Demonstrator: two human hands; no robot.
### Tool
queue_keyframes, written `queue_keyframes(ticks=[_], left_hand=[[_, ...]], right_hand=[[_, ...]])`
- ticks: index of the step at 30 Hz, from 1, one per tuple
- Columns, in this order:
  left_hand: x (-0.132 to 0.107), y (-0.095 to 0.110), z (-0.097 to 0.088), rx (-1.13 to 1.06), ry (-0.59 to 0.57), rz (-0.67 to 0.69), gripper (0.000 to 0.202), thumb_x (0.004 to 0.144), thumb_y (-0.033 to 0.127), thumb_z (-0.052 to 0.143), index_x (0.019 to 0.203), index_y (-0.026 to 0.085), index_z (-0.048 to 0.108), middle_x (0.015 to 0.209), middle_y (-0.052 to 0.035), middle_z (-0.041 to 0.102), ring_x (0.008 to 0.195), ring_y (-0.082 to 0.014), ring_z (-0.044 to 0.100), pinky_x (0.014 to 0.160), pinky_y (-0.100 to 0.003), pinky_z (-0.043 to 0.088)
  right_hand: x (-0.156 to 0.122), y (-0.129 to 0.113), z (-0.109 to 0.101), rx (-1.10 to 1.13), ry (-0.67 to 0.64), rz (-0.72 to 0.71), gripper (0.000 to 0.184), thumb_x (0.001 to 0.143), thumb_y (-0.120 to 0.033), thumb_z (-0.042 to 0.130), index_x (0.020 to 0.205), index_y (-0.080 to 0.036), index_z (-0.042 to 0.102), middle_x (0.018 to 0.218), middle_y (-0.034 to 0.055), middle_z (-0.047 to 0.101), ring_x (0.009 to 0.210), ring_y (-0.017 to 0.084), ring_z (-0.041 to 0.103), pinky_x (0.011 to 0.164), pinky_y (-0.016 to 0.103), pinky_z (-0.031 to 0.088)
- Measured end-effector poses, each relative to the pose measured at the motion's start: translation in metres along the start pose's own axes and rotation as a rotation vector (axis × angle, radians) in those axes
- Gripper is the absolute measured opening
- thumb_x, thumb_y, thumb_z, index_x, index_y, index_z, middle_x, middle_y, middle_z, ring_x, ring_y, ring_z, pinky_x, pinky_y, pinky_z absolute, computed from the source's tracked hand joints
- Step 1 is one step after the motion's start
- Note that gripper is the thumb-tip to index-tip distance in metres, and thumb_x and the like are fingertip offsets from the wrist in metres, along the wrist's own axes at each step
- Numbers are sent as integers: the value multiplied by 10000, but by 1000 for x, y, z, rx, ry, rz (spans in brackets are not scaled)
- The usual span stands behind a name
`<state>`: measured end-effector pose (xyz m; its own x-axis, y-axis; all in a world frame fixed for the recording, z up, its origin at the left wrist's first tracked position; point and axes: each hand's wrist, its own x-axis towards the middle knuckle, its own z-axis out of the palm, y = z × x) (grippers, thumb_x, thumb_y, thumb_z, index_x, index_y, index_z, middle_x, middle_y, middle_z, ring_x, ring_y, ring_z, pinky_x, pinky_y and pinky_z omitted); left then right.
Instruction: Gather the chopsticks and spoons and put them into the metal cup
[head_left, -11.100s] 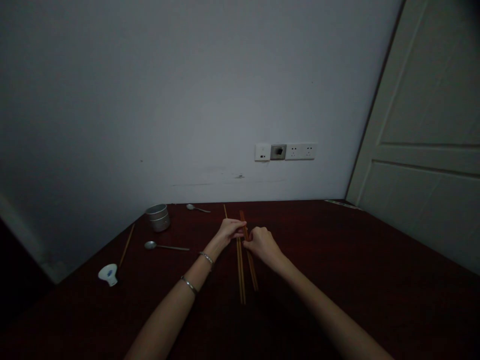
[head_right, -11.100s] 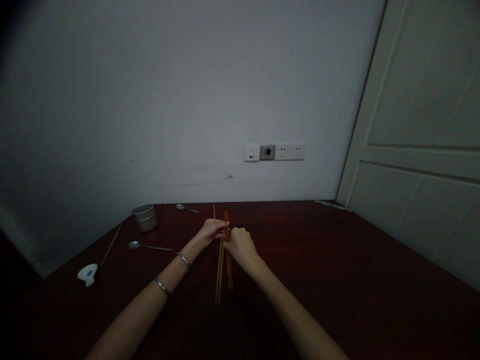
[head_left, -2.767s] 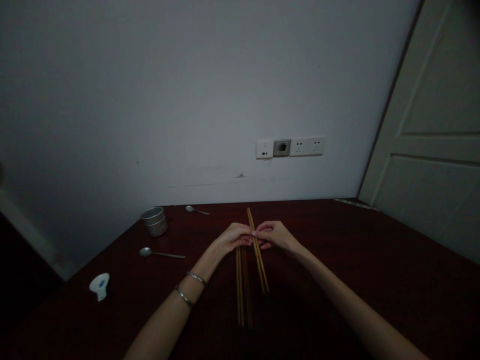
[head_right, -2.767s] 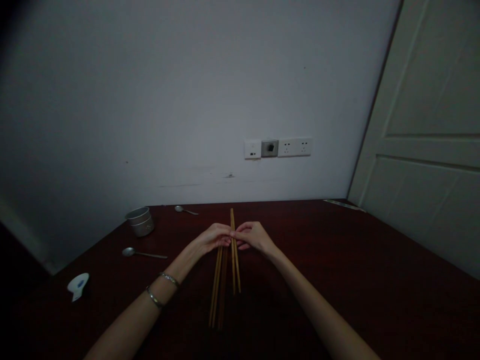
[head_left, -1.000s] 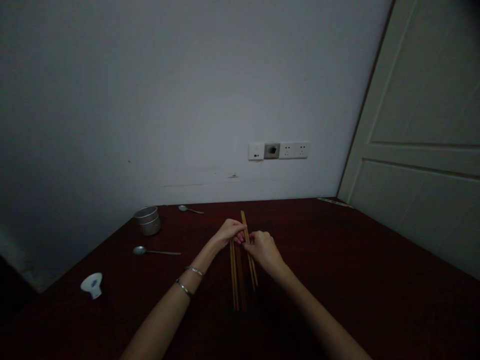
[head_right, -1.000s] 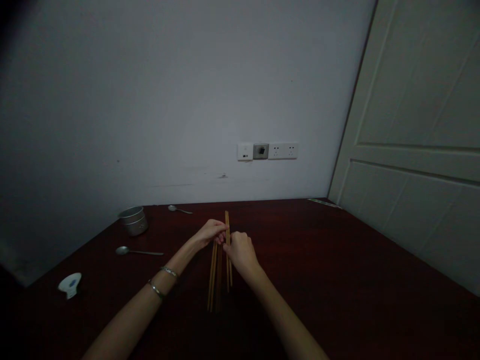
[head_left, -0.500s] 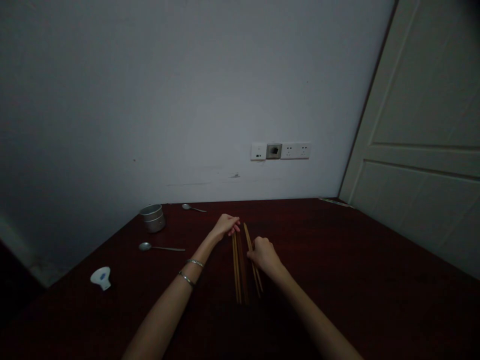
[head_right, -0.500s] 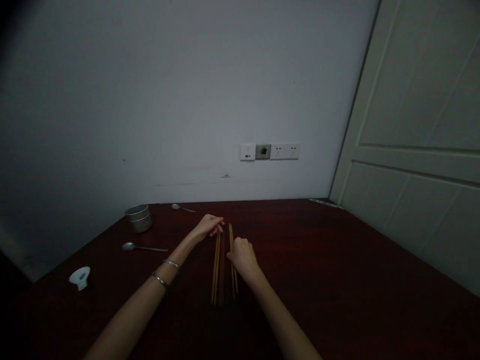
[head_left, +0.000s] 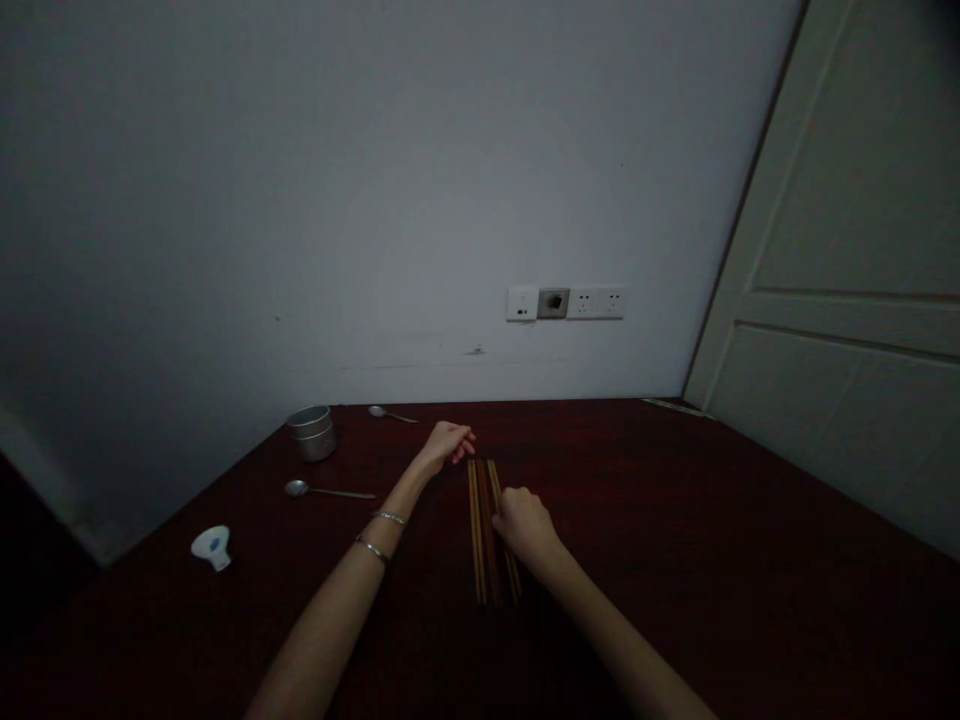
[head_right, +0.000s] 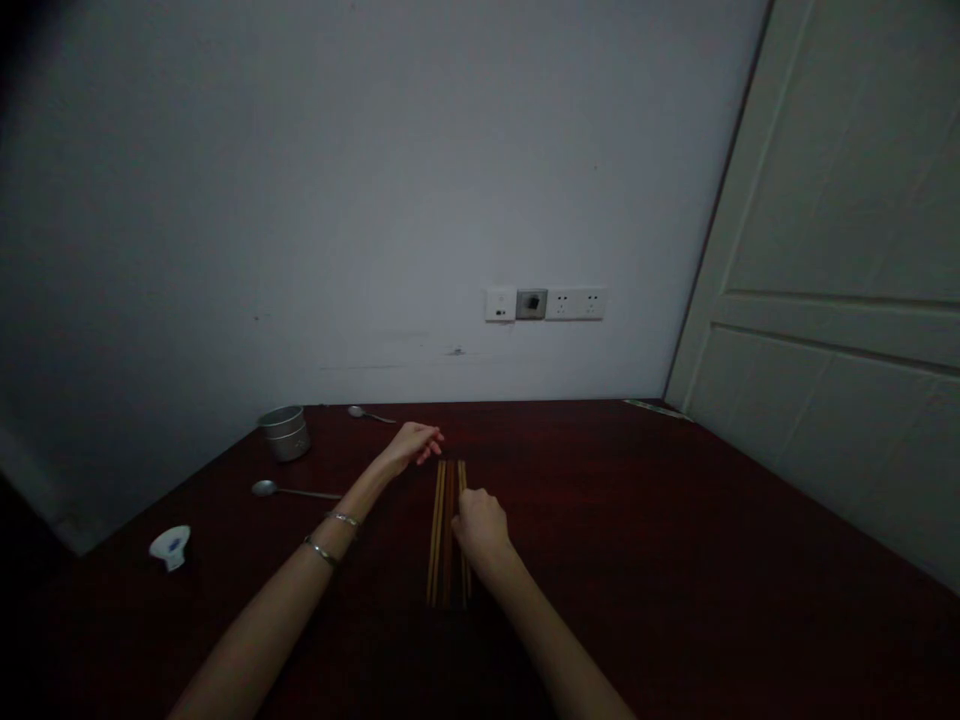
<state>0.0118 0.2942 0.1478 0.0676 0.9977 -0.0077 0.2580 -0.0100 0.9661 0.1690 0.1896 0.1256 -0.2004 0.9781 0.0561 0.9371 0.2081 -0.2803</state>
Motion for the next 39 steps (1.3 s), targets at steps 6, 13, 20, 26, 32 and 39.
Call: queue_keyframes(ticks=[6, 13, 20, 26, 32, 39], left_hand=[[4, -3, -5, -15, 7, 30, 246, 802, 258, 424, 699, 79, 557, 482, -19, 574, 291, -42, 372, 311, -169, 247], [5, -3, -6, -25, 16, 12, 250, 804, 257, 414, 719, 73, 560, 488, -23, 573, 293, -46, 373, 315, -173, 248], [4, -4, -4, -1, 21, -4, 243, 801, 238, 401, 719, 76, 563, 488, -20, 575, 298, -39, 372, 315, -164, 257], [5, -6, -4, 16, 21, -12, 197, 762, 184, 411, 735, 81, 577, 508, -21, 589, 318, -47, 388, 329, -170, 280], [5, -8, -6, -13, 11, -24, 182, 735, 152, 408, 716, 83, 575, 493, -19, 582, 306, -53, 382, 318, -176, 265], [2, -4, -5, -13, 15, -27, 182, 742, 153, 410, 733, 83, 579, 499, -18, 586, 313, -47, 390, 324, -166, 269]], right_hand=[[-1, 3, -1, 55, 4, 10, 177, 735, -232, 535, 836, -119, 626, 872, 148, 645, 828, 257, 628, 649, 285, 447], [6, 12, 8, 92, 31, 3, 185, 733, -251, 528, 829, -118, 612, 872, 145, 636, 814, 245, 625, 642, 273, 429], [14, 18, 18, 169, 36, 21, 176, 708, -262, 528, 794, -132, 608, 861, 128, 644, 799, 234, 629, 607, 250, 420], [17, 19, 21, 202, 24, 32, 164, 696, -264, 537, 762, -137, 616, 802, 113, 656, 755, 221, 640, 569, 229, 414], [16, 19, 21, 230, 29, 60, 167, 692, -258, 579, 791, -132, 626, 808, 104, 656, 744, 188, 639, 578, 200, 421], [14, 19, 19, 243, 9, 67, 220, 720, -317, 558, 816, -132, 629, 793, 90, 655, 635, 158, 634, 541, 204, 421]])
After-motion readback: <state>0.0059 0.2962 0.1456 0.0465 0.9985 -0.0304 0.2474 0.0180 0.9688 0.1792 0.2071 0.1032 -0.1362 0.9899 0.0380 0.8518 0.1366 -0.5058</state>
